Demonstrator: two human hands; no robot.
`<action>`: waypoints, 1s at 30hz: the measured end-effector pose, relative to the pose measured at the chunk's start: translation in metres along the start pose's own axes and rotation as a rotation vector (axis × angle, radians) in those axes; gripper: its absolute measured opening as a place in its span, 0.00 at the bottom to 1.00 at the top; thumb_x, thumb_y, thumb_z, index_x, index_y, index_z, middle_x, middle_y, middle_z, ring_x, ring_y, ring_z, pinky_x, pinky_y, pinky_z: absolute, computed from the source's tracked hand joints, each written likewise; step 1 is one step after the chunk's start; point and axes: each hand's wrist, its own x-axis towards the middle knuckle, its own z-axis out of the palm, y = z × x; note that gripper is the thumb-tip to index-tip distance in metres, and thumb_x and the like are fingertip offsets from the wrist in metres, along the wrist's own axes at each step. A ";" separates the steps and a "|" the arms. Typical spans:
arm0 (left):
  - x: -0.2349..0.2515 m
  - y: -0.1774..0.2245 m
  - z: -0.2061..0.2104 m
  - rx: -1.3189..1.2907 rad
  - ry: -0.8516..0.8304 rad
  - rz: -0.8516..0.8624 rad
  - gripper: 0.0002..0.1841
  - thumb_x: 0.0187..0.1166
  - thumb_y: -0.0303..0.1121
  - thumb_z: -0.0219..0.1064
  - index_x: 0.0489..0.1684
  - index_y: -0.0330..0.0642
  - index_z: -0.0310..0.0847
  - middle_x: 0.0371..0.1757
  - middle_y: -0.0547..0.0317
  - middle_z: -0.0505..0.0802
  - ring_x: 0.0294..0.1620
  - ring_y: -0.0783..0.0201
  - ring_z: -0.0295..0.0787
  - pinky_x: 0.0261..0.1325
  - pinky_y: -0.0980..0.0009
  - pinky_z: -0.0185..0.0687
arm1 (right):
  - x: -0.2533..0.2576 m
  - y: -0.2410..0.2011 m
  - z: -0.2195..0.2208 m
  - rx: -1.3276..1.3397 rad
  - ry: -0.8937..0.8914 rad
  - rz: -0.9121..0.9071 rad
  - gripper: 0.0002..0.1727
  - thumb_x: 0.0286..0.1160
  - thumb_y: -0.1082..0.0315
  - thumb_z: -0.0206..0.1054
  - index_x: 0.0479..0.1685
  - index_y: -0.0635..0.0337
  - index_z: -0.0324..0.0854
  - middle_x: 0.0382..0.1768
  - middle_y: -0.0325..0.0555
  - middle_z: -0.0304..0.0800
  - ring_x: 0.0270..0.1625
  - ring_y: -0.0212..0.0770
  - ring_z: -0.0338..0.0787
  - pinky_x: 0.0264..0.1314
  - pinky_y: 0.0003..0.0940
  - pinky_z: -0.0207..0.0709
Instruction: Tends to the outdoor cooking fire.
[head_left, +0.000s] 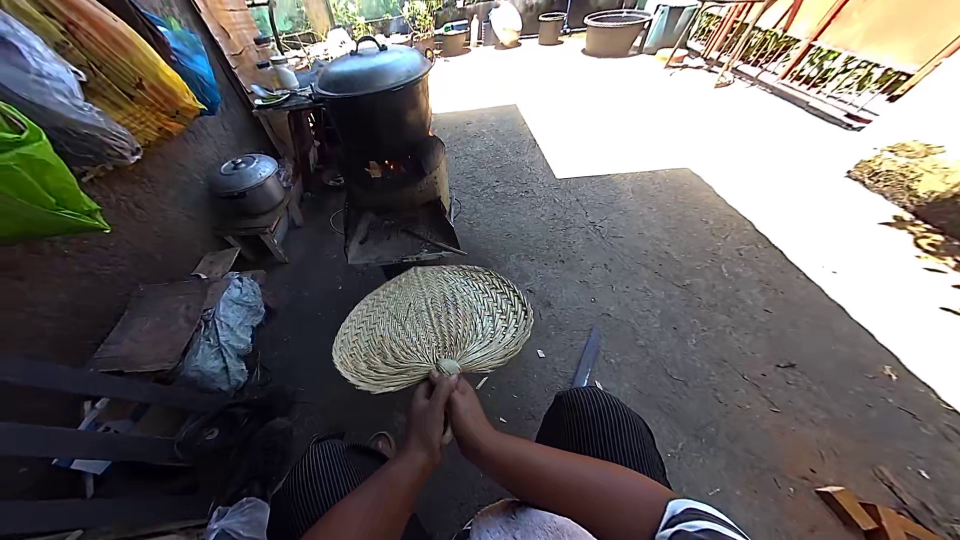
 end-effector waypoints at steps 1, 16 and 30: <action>-0.001 0.001 0.001 0.004 -0.004 0.038 0.21 0.81 0.38 0.65 0.61 0.29 0.75 0.44 0.50 0.88 0.42 0.65 0.86 0.48 0.67 0.84 | -0.002 -0.003 0.000 -0.003 -0.014 -0.034 0.19 0.91 0.63 0.54 0.68 0.69 0.73 0.54 0.51 0.88 0.57 0.34 0.88 0.65 0.32 0.79; 0.004 0.000 -0.001 0.049 0.015 -0.075 0.24 0.86 0.42 0.64 0.69 0.30 0.73 0.54 0.44 0.88 0.53 0.58 0.85 0.59 0.59 0.81 | 0.007 0.005 -0.003 0.034 -0.026 0.089 0.17 0.94 0.62 0.51 0.63 0.67 0.76 0.47 0.50 0.88 0.49 0.37 0.88 0.57 0.35 0.81; -0.005 0.002 0.003 0.025 0.033 0.066 0.23 0.85 0.41 0.64 0.65 0.28 0.73 0.49 0.47 0.88 0.48 0.64 0.87 0.55 0.66 0.84 | 0.001 -0.004 -0.002 0.013 -0.065 -0.012 0.17 0.92 0.62 0.52 0.62 0.67 0.76 0.46 0.48 0.88 0.50 0.33 0.89 0.58 0.31 0.82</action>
